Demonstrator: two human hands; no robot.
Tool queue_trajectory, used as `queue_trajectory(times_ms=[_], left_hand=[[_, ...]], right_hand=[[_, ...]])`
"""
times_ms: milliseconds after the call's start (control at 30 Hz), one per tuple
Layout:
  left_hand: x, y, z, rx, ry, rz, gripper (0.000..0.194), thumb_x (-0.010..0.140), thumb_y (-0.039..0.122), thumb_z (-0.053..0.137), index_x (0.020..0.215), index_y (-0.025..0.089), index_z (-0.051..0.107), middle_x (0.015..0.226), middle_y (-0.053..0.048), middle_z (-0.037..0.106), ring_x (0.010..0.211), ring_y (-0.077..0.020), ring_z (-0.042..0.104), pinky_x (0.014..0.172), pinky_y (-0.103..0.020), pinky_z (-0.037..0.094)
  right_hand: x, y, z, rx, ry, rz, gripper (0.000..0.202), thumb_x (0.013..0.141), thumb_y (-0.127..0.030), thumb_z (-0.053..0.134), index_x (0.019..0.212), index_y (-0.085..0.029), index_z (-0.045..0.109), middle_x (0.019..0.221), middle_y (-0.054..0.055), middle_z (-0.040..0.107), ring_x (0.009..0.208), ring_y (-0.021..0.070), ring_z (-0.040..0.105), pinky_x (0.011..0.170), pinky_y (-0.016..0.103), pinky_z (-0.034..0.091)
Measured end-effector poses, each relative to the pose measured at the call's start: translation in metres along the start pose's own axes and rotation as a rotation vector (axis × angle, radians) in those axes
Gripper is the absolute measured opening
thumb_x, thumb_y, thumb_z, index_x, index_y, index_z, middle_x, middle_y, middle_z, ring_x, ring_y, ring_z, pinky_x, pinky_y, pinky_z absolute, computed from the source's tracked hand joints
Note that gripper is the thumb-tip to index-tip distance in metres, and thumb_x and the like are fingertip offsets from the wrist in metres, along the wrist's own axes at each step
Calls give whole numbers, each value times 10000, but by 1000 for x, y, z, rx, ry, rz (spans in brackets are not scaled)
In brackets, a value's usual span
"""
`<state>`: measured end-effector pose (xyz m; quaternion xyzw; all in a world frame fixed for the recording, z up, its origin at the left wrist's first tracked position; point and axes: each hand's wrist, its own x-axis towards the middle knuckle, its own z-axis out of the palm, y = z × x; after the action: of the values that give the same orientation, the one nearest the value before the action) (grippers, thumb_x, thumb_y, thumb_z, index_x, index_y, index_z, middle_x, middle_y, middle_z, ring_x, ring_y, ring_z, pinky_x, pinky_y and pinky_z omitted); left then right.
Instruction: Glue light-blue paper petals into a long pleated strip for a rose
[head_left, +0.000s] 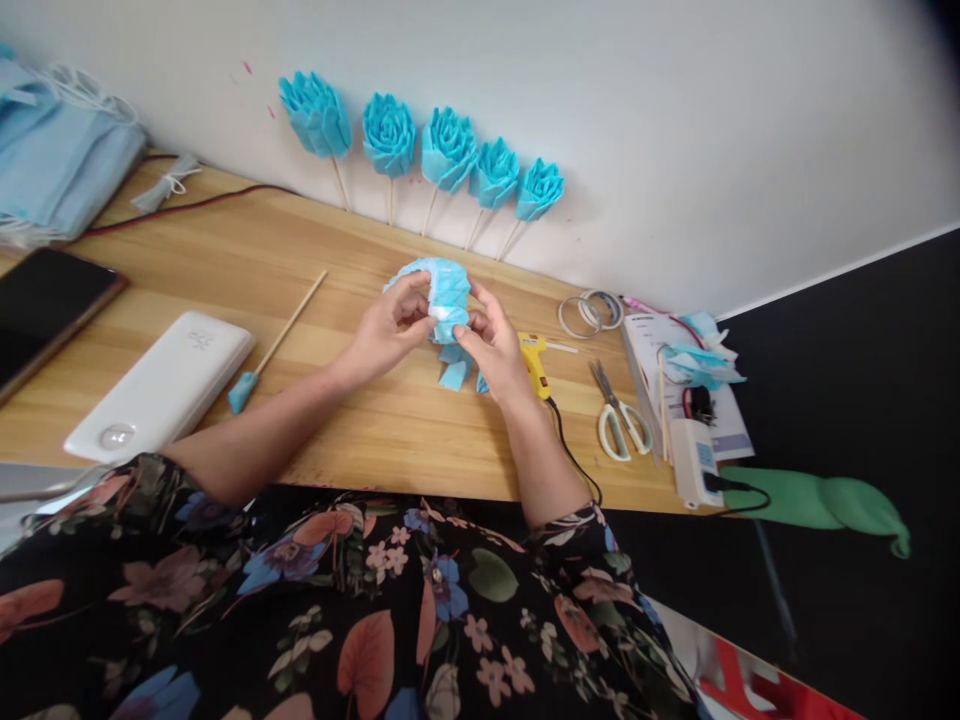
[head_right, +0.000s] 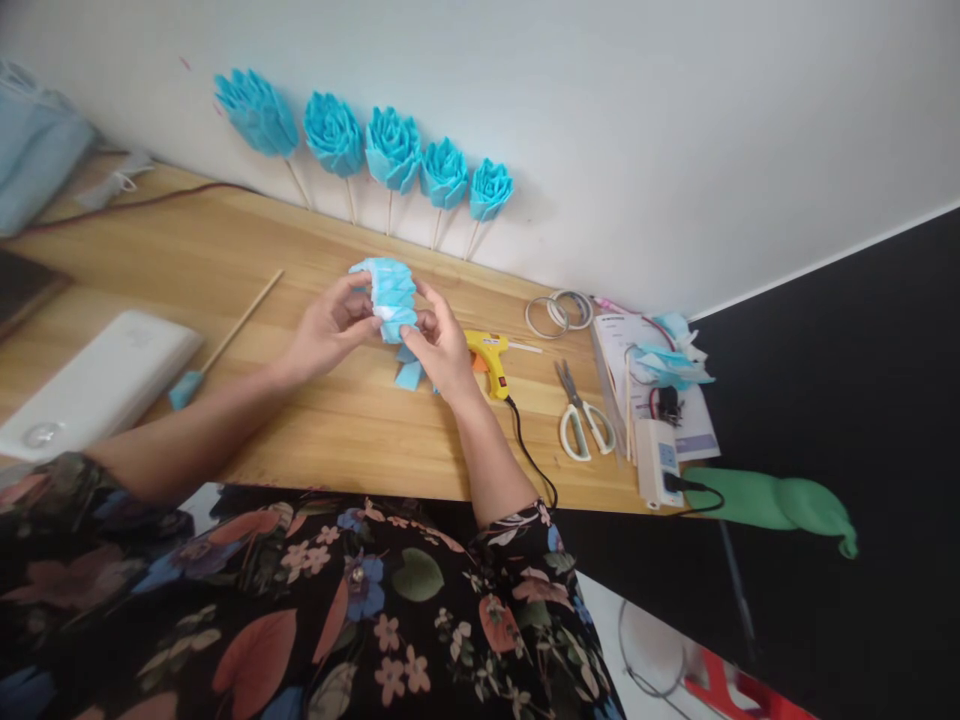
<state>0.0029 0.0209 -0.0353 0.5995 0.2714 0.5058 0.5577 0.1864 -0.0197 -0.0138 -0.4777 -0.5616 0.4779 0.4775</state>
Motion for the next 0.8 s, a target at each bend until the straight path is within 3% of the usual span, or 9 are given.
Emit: queue_trajectory(times_ms=[167,300,533,800], left_hand=[[1,2,1,-29,-5,-26,587,820,337,829,1342,231,582,974,-33,731,820,-168,690,776,-317,574],[1,7,2,-40,5,-43,571,809,287,822,1327,215,592,900,-17,714,792,-161,680,744,-297,552],[1,10,0,-46,24,-56,538,819,201,788,1326,217,609,793,15,659,713,-141,629,713,-288,519],[2,12,-1,-31,14,-35,521,817,237,795,1307,223,619,760,27,629,665,-122,584,653,-262,476]], right_hand=[[0,3,2,-44,9,20,710,897,-491,700,1516,-325,395,971,16,733,905,214,704,853,418,627],[0,4,5,-86,7,31,732,915,-524,669,1537,-280,372,1042,37,742,988,224,717,904,424,630],[2,12,7,-62,-11,22,673,874,-539,718,1442,-314,437,1130,42,765,1043,237,729,978,477,617],[0,4,5,-42,-25,13,579,880,-628,671,1324,-280,538,1184,64,756,1083,237,723,965,451,622]])
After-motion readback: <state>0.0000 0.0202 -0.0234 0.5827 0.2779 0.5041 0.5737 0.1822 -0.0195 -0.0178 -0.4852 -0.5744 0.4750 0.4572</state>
